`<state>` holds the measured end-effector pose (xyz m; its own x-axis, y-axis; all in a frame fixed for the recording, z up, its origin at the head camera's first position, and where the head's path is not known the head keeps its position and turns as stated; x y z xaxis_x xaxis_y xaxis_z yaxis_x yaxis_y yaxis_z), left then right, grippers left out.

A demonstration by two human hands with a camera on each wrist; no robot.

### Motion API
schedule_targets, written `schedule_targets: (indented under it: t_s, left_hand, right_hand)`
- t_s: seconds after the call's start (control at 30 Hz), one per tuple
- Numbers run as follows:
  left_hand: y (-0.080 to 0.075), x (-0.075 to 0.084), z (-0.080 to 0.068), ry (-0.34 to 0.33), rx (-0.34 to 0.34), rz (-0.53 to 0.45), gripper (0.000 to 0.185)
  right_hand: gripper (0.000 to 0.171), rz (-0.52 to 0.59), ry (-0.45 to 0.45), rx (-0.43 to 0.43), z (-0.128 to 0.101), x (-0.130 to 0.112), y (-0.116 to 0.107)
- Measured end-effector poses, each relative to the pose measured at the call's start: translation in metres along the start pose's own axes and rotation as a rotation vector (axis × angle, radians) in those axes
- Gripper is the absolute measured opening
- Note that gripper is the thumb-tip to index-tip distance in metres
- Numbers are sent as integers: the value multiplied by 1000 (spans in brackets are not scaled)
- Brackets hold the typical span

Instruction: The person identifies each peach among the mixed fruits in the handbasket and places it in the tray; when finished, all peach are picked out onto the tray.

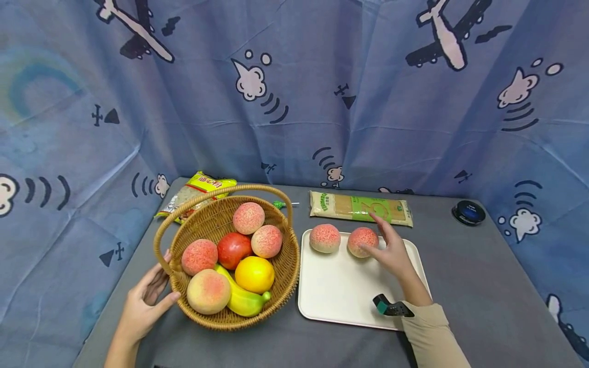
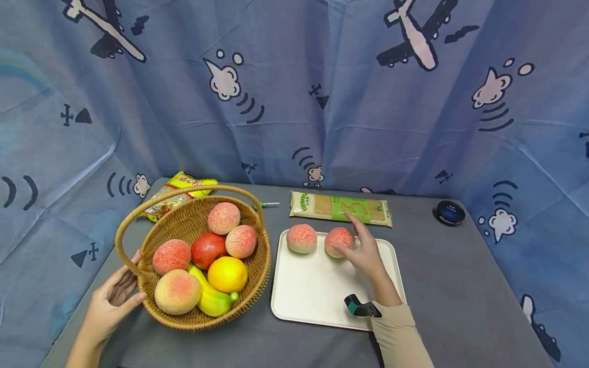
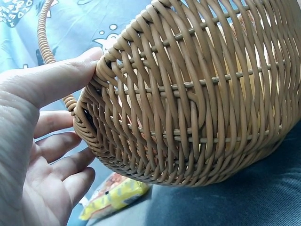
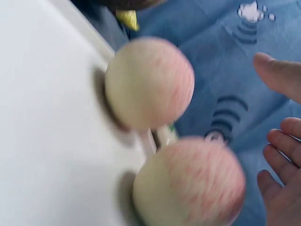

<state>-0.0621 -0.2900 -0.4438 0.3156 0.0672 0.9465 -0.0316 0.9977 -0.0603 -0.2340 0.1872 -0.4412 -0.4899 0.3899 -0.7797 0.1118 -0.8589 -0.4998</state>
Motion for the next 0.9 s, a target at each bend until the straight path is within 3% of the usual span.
schedule_targets:
  t_s: [0.1,0.23,0.4,0.6,0.9]
  left_hand:
    - [0,0,0,24,-6,-3,73]
    - [0,0,0,53,-12,-12,73]
    - [0,0,0,47,0,-8,74]
    - [-1,-1,0,15,0,25,74]
    - [-1,1,1,10,-15,56,73]
  right_hand:
    - [77,-1,-85,-6,6,-34,5]
    - [79,9,-170,-76,9,-57,19]
    - [82,15,-251,-187,14,-77,40]
    - [80,52,-377,-316,24,-122,63]
    - [74,160,-519,-518,56,-175,97]
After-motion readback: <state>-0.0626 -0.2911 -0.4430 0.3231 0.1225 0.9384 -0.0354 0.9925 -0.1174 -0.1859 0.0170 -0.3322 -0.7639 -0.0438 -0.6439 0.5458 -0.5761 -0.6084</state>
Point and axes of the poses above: each hand's wrist, its own z-axis towards the middle knuckle, its own y-axis out of the palm, x = y × z, the point moved 5 cm from there along z, towards the middle knuckle, and after that the axes turned 9 degrees about -y, right-handed, at the moved point
